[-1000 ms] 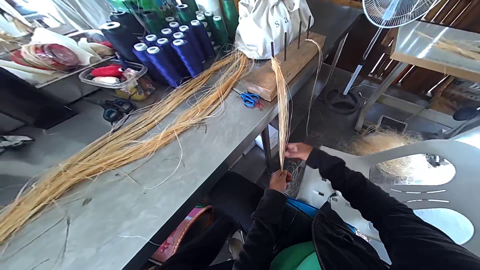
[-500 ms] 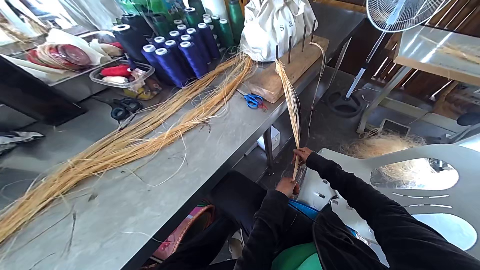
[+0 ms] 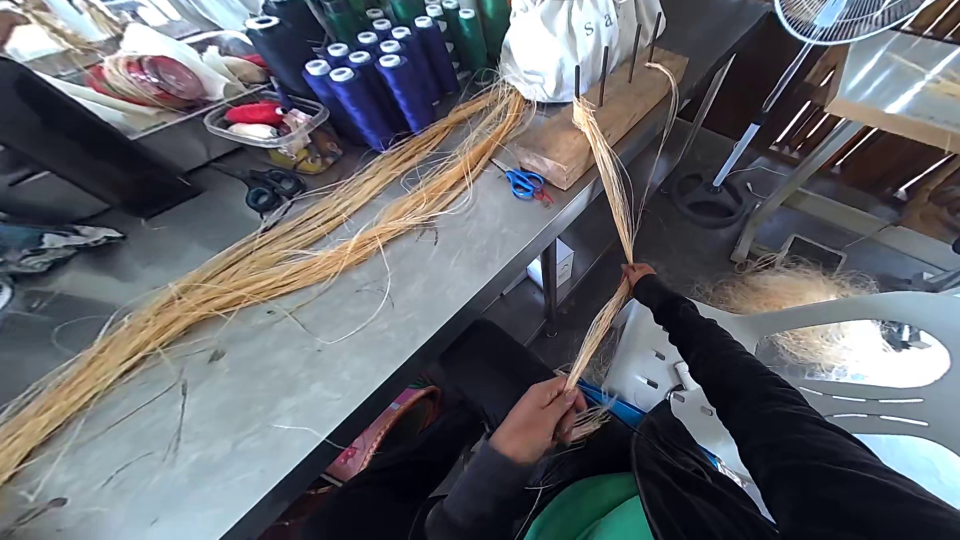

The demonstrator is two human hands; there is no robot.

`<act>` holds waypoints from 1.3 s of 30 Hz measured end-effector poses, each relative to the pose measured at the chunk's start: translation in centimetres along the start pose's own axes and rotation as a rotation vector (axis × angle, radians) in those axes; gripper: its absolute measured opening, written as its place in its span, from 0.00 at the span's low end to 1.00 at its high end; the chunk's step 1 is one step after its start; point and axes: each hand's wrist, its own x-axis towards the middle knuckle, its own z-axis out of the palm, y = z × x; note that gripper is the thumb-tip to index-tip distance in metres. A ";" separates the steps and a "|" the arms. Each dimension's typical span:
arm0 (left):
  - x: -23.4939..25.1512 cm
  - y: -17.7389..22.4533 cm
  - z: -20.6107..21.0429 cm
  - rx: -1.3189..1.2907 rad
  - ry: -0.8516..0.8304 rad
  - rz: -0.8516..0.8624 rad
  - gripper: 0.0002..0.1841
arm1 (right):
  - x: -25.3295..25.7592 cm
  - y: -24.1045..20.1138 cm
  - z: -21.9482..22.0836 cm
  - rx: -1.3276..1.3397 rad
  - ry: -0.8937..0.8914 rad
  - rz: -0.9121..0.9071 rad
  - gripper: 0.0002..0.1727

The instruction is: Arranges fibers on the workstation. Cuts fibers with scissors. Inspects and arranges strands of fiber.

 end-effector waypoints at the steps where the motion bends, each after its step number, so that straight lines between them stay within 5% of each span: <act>1: -1.5 -0.4 -0.4 0.024 0.019 0.016 0.15 | -0.1 -0.3 0.1 -0.017 -0.008 0.005 0.27; 9: -14.1 -4.1 -5.2 0.238 0.228 -0.016 0.14 | -0.1 -1.2 2.9 -0.019 -0.022 0.011 0.27; 15: -20.6 -8.6 -8.4 0.124 0.266 -0.150 0.12 | 0.5 -0.7 4.2 0.064 0.008 0.020 0.27; 26: -20.5 -14.3 -6.5 -0.143 0.465 -0.013 0.13 | 2.0 -0.4 5.4 -0.052 0.056 0.004 0.32; 39: -18.4 -16.9 -5.3 -0.240 0.638 0.043 0.13 | 2.3 -0.3 5.3 0.273 0.006 0.057 0.34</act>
